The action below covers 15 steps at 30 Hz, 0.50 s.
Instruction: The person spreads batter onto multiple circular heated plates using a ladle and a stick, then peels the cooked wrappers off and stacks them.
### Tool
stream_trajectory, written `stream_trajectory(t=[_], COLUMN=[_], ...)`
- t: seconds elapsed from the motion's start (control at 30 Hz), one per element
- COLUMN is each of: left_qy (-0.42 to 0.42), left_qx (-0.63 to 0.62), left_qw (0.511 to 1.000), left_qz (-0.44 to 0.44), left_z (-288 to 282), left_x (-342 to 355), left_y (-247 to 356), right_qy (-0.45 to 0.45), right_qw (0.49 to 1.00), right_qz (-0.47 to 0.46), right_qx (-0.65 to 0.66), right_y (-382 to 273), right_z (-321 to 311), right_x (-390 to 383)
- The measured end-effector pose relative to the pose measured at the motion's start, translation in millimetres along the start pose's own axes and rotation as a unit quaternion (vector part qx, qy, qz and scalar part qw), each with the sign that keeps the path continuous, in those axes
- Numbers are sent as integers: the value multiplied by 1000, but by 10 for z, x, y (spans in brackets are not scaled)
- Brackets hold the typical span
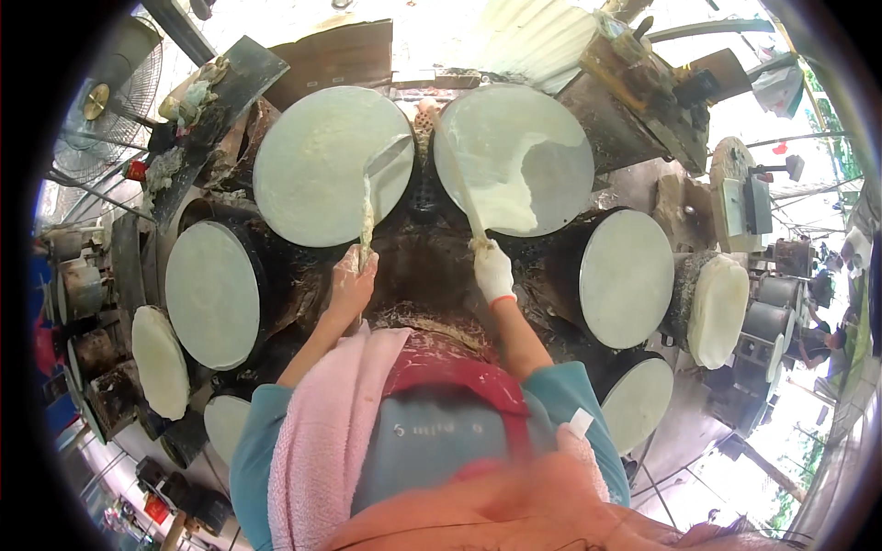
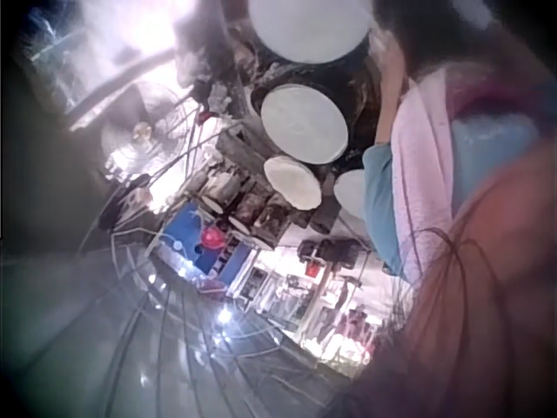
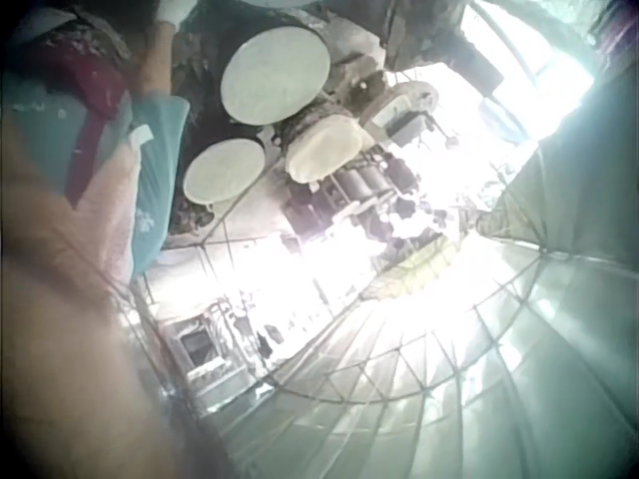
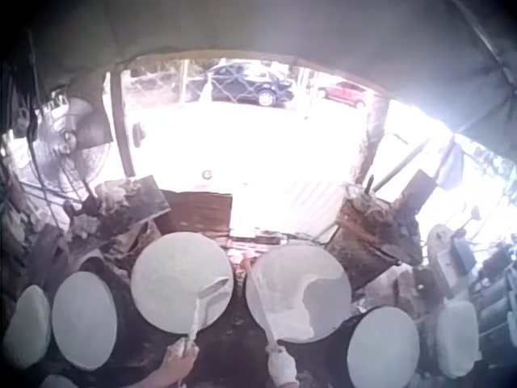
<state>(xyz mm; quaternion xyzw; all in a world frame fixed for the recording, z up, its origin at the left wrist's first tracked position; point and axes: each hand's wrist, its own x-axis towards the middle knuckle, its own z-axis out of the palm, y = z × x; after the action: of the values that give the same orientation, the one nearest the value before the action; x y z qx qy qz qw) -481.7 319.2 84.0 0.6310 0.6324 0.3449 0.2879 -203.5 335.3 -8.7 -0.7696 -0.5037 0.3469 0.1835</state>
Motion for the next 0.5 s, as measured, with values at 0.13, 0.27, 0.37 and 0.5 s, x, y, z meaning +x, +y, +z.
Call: stream_trajectory(t=[0.13, 0.27, 0.37, 0.5], left_qy=[48, 28, 4, 41], left_qx=[81, 104, 69, 69], left_qw=[989, 991, 997, 995], left_qz=[116, 84, -47, -67], left_z=[208, 440, 549, 667], left_x=[-153, -281, -407, -546], left_y=[5, 277, 492, 688], right_qy=[65, 34, -60, -15], right_qw=[994, 985, 997, 991], right_qz=[86, 121, -32, -16], right_qx=[-31, 116, -22, -134], right_y=[97, 490, 564, 857], right_z=[-604, -927, -802, -1116], right_x=[35, 426, 105, 223])
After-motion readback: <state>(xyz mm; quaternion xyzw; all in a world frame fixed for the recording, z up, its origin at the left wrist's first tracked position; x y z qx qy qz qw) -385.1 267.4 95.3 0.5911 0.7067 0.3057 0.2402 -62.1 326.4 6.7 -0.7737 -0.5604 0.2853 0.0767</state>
